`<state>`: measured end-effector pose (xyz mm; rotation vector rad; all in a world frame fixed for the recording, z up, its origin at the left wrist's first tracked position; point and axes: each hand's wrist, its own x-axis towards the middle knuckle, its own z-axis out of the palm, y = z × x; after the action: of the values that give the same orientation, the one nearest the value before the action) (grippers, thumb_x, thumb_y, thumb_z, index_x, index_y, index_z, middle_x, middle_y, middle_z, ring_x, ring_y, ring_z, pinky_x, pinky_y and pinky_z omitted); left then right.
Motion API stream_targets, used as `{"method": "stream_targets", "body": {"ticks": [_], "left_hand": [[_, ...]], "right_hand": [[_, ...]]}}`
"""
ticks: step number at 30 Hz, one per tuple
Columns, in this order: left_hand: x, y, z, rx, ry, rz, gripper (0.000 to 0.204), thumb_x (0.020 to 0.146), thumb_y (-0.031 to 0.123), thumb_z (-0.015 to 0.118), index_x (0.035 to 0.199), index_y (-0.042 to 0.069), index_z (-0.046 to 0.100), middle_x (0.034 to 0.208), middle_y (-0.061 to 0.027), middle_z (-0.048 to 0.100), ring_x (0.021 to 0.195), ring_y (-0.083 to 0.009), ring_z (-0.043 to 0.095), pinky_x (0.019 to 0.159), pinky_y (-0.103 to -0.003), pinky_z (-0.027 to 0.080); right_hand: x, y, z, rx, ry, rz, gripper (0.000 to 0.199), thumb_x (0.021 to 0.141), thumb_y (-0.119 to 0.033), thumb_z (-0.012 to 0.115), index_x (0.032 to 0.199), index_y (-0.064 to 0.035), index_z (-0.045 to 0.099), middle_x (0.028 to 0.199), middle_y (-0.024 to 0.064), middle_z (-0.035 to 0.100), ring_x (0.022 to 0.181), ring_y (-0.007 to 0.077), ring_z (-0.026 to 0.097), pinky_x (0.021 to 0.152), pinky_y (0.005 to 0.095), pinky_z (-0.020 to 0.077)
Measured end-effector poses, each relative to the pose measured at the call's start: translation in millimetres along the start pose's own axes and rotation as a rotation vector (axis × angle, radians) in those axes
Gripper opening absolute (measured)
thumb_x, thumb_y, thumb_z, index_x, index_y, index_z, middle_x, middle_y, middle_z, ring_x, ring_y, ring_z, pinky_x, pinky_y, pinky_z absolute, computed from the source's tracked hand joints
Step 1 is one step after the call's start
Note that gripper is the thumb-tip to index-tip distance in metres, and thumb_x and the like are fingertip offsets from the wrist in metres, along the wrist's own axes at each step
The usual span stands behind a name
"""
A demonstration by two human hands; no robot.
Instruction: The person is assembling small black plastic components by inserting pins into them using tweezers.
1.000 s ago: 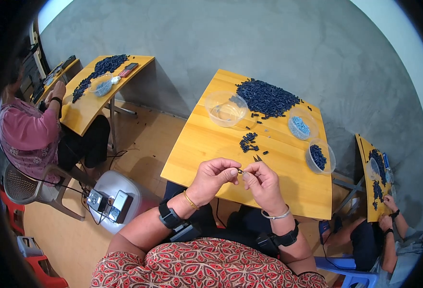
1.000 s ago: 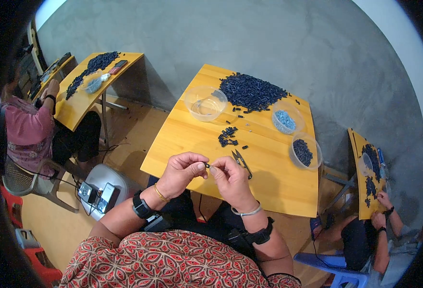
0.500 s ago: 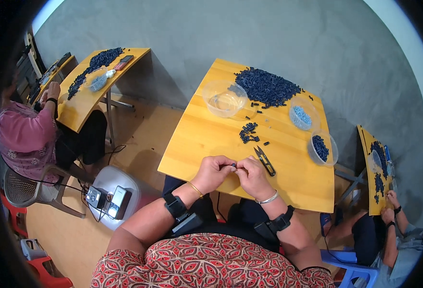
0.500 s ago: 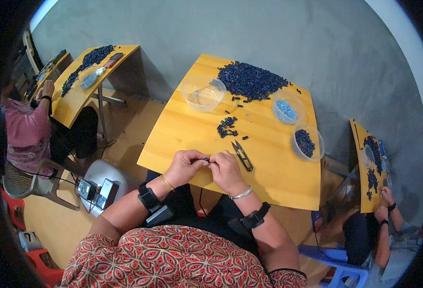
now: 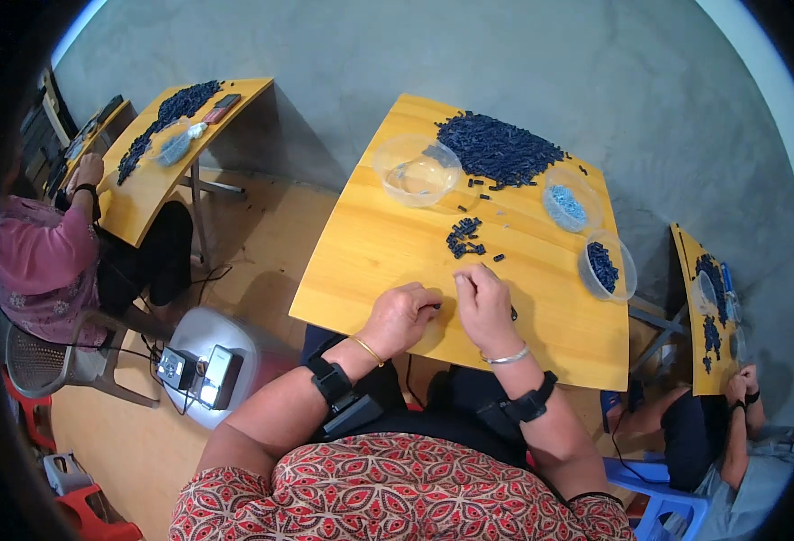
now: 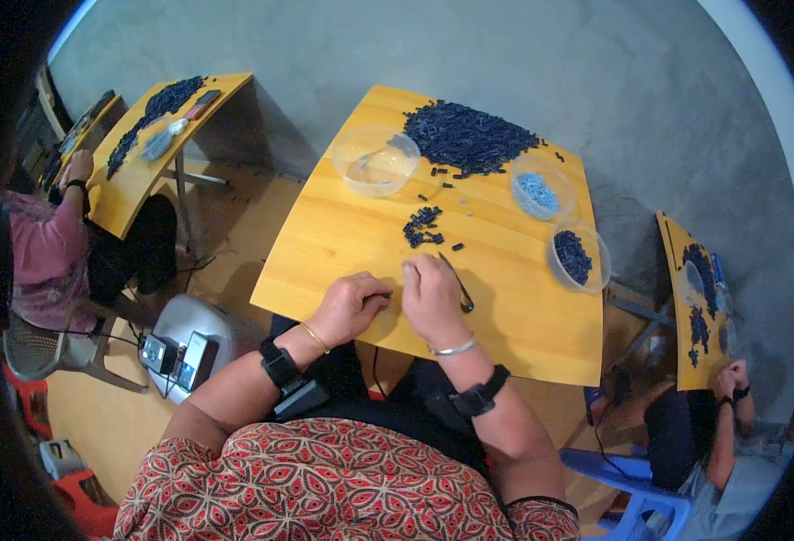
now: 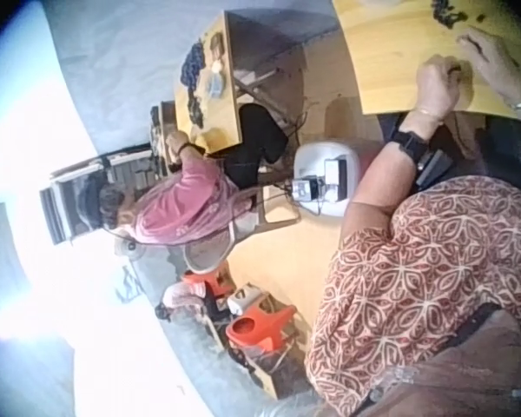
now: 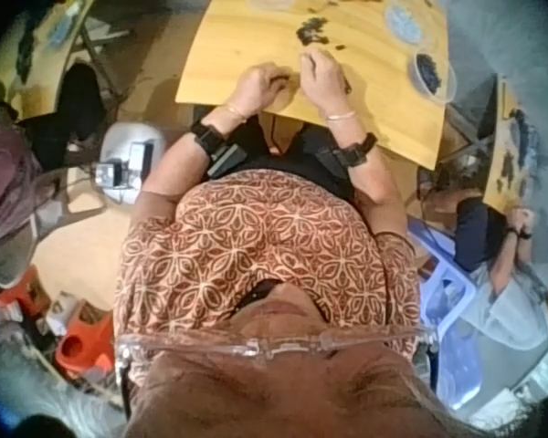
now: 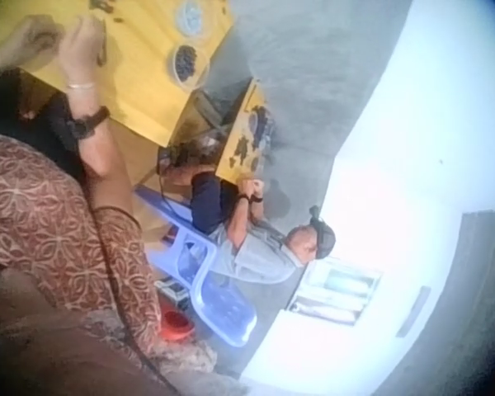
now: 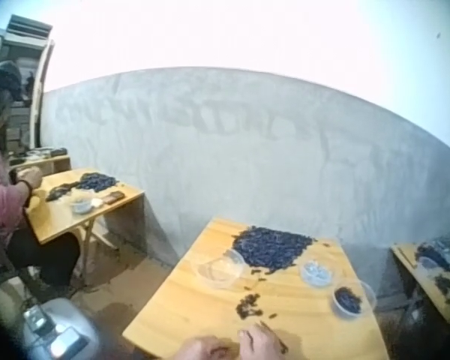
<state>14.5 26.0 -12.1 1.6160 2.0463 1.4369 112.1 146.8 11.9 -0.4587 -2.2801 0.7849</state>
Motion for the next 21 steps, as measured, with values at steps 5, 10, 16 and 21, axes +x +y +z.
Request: {"method": "stream_targets", "body": {"ticks": [5, 10, 16, 21], "left_hand": [[-1, -2, 0, 0.035, -0.027, 0.006, 0.007, 0.068, 0.001, 0.057, 0.075, 0.000, 0.059, 0.072, -0.0148, 0.056, 0.069, -0.0315, 0.056, 0.062, -0.035, 0.046], [-2, 3, 2, 0.070, 0.047, 0.027, 0.003, 0.066, 0.002, 0.053, 0.065, 0.002, 0.056, 0.069, -0.0120, 0.055, 0.066, -0.0309, 0.055, 0.059, -0.038, 0.045], [0, 3, 2, 0.138, 0.071, 0.035, 0.003, 0.064, 0.001, 0.053, 0.062, 0.003, 0.053, 0.067, -0.0108, 0.053, 0.066, -0.0297, 0.054, 0.057, -0.038, 0.045], [0, -3, 7, 0.124, 0.084, 0.056, 0.004, 0.063, 0.000, 0.053, 0.061, 0.003, 0.051, 0.065, -0.0110, 0.053, 0.065, -0.0302, 0.053, 0.056, -0.039, 0.044]], "right_hand": [[7, -3, 29, -0.319, -0.001, -0.045, 0.016, 0.073, -0.006, 0.045, 0.087, -0.0034, 0.052, 0.065, 0.0191, 0.054, 0.065, 0.0360, 0.052, 0.061, 0.0447, 0.0387], [2, 6, 36, -0.219, -0.013, -0.163, 0.008, 0.070, -0.005, 0.045, 0.075, -0.0057, 0.052, 0.067, 0.0134, 0.053, 0.067, 0.0324, 0.050, 0.062, 0.0412, 0.0377], [1, 7, 37, -0.285, -0.044, -0.177, 0.009, 0.069, -0.010, 0.048, 0.060, -0.0080, 0.048, 0.064, 0.0100, 0.049, 0.068, 0.0292, 0.047, 0.062, 0.0394, 0.0340], [2, 9, 36, -0.297, -0.063, -0.177, 0.011, 0.069, -0.011, 0.047, 0.058, -0.0085, 0.049, 0.064, 0.0097, 0.049, 0.069, 0.0291, 0.047, 0.063, 0.0395, 0.0331]]}}
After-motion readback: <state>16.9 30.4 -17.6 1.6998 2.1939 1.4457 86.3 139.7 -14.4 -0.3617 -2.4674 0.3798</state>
